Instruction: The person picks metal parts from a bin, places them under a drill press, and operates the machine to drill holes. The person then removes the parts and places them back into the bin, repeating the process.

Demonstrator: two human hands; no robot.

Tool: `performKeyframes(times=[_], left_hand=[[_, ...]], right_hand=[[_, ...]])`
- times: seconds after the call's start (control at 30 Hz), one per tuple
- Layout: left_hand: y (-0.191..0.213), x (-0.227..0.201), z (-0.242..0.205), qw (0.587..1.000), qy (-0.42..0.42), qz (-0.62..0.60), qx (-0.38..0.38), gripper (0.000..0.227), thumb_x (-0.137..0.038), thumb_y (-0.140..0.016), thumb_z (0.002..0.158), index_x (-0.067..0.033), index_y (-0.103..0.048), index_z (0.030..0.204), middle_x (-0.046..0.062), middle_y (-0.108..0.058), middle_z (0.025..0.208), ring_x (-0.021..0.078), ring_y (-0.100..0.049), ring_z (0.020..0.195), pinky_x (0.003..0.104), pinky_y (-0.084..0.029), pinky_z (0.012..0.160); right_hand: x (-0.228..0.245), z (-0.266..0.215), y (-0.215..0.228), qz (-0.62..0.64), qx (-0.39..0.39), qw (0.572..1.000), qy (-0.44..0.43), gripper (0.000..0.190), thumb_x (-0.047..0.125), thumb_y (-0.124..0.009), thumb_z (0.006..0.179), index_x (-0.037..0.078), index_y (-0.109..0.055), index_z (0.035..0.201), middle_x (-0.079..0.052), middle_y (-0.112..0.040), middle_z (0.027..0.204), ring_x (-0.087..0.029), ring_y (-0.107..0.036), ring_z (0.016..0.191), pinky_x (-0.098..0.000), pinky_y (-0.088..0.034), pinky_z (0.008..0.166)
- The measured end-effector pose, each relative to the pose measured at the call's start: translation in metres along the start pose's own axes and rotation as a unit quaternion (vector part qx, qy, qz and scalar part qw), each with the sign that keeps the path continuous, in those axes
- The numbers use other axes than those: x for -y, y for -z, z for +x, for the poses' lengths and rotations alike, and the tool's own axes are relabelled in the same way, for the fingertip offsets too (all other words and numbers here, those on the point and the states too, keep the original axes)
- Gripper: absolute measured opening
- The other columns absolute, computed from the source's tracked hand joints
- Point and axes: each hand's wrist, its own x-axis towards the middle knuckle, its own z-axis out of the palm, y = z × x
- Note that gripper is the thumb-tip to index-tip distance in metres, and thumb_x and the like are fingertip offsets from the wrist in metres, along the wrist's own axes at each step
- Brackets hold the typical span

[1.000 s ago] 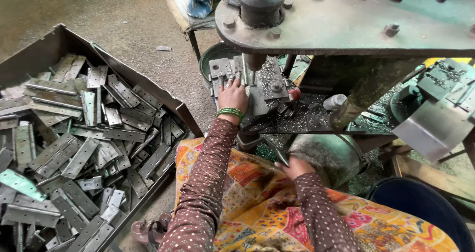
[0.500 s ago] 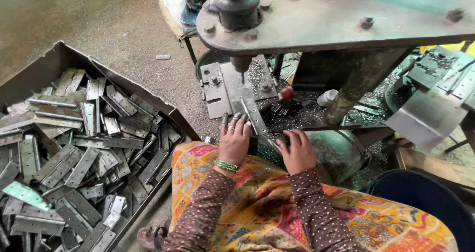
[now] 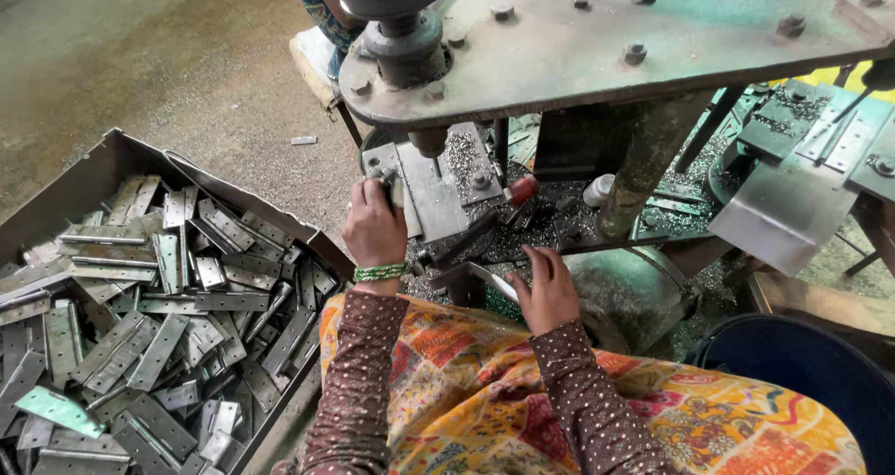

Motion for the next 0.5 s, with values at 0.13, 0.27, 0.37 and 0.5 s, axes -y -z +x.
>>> performKeyframes(times=[0.13,0.27,0.37,0.5], left_hand=[[-0.013,-0.018,-0.005,0.993,-0.061,0.095,0.035,0.029,-0.022,-0.062,0.096,-0.0050,-0.063,0.120,0.014,-0.067,0.117,0.0180,-0.066,0.072,0.032,-0.056,0.058],[-0.035,-0.015,-0.017,0.974,-0.110,0.133,0.147,0.034,-0.012,-0.061,0.088,-0.0061,-0.065,0.122,0.017,-0.059,0.138,0.0198,-0.067,0.093,0.033,-0.059,0.078],[-0.036,0.007,-0.032,0.960,-0.073,0.189,0.192,0.024,-0.011,-0.054,0.100,-0.0030,-0.065,0.120,0.019,-0.053,0.149,0.0218,-0.062,0.116,0.035,-0.057,0.085],[-0.020,0.024,-0.042,0.970,-0.075,0.218,0.081,0.038,-0.014,-0.051,0.092,-0.0047,-0.061,0.128,0.013,-0.050,0.148,0.0253,-0.057,0.119,0.053,-0.037,0.107]], right_hand=[[0.002,-0.006,0.002,0.001,0.004,1.000,-0.021,0.053,0.035,-0.072,0.088,0.008,-0.056,0.131,-0.014,-0.060,0.124,-0.033,-0.063,0.107,-0.0424,-0.057,0.084],[0.002,-0.001,0.002,0.001,-0.010,1.000,0.002,0.053,0.034,-0.072,0.090,0.007,-0.054,0.132,-0.015,-0.060,0.123,-0.033,-0.064,0.107,-0.0424,-0.056,0.088],[0.000,-0.002,0.002,-0.005,0.006,1.000,-0.010,0.054,0.034,-0.073,0.089,0.007,-0.054,0.132,-0.016,-0.060,0.122,-0.033,-0.064,0.104,-0.0423,-0.056,0.087],[0.002,-0.002,0.001,0.008,0.002,1.000,-0.005,0.054,0.032,-0.073,0.089,0.006,-0.054,0.132,-0.016,-0.060,0.122,-0.034,-0.064,0.104,-0.0425,-0.055,0.087]])
